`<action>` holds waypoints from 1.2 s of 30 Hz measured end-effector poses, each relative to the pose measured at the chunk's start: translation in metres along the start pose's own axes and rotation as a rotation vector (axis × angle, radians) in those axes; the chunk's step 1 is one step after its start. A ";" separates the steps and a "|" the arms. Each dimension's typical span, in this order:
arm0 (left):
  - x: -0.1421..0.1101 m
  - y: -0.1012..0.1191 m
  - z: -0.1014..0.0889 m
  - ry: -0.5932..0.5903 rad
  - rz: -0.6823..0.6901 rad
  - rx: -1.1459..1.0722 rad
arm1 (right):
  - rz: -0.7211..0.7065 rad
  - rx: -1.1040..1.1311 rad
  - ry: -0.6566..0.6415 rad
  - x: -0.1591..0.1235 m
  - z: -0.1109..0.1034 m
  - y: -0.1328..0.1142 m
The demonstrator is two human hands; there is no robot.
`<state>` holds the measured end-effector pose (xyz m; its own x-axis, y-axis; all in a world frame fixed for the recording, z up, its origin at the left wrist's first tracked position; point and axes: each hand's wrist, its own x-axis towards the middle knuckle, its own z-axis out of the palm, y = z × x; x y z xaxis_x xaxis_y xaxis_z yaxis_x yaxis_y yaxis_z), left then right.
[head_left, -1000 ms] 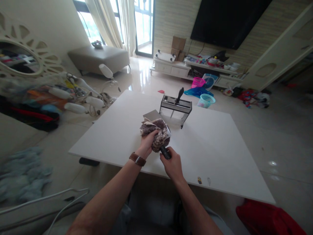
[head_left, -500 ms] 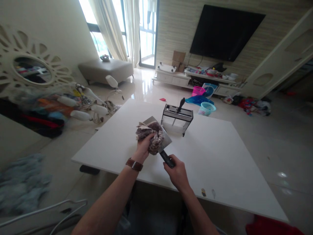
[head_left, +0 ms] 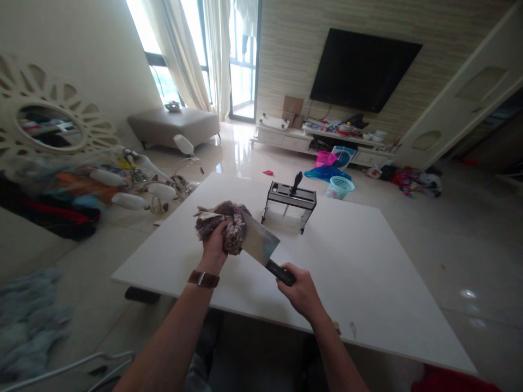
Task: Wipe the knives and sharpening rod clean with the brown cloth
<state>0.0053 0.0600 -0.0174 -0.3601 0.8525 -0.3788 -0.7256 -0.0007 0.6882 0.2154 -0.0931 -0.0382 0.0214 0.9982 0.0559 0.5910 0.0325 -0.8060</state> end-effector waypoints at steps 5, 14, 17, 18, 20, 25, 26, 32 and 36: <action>-0.010 -0.009 0.004 -0.028 -0.093 -0.008 | 0.038 -0.018 0.039 -0.004 0.012 -0.001; -0.070 -0.063 0.003 -0.128 -0.275 0.187 | 0.061 0.045 0.169 -0.006 0.026 -0.006; -0.078 -0.074 0.002 -0.104 -0.277 0.254 | 0.055 0.048 0.184 -0.006 0.024 -0.004; -0.077 -0.075 0.003 -0.087 -0.271 0.265 | 0.053 0.043 0.182 -0.007 0.024 -0.004; -0.073 -0.074 0.004 -0.054 -0.256 0.259 | 0.054 0.028 0.174 -0.008 0.022 -0.003; -0.044 -0.054 0.007 -0.049 -0.185 0.126 | 0.055 -0.052 0.124 -0.009 0.016 -0.005; -0.037 -0.048 0.006 -0.050 -0.176 0.107 | 0.033 -0.073 0.114 -0.009 0.015 -0.005; -0.010 -0.034 -0.001 0.032 -0.011 0.038 | -0.047 -0.316 0.036 -0.011 0.008 -0.003; -0.023 -0.046 0.000 0.010 -0.033 0.053 | -0.044 -0.425 0.075 -0.016 0.014 -0.001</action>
<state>0.0475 0.0403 -0.0400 -0.3429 0.8462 -0.4078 -0.7049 0.0552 0.7072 0.2037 -0.1083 -0.0465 0.0378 0.9894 0.1401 0.8717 0.0359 -0.4887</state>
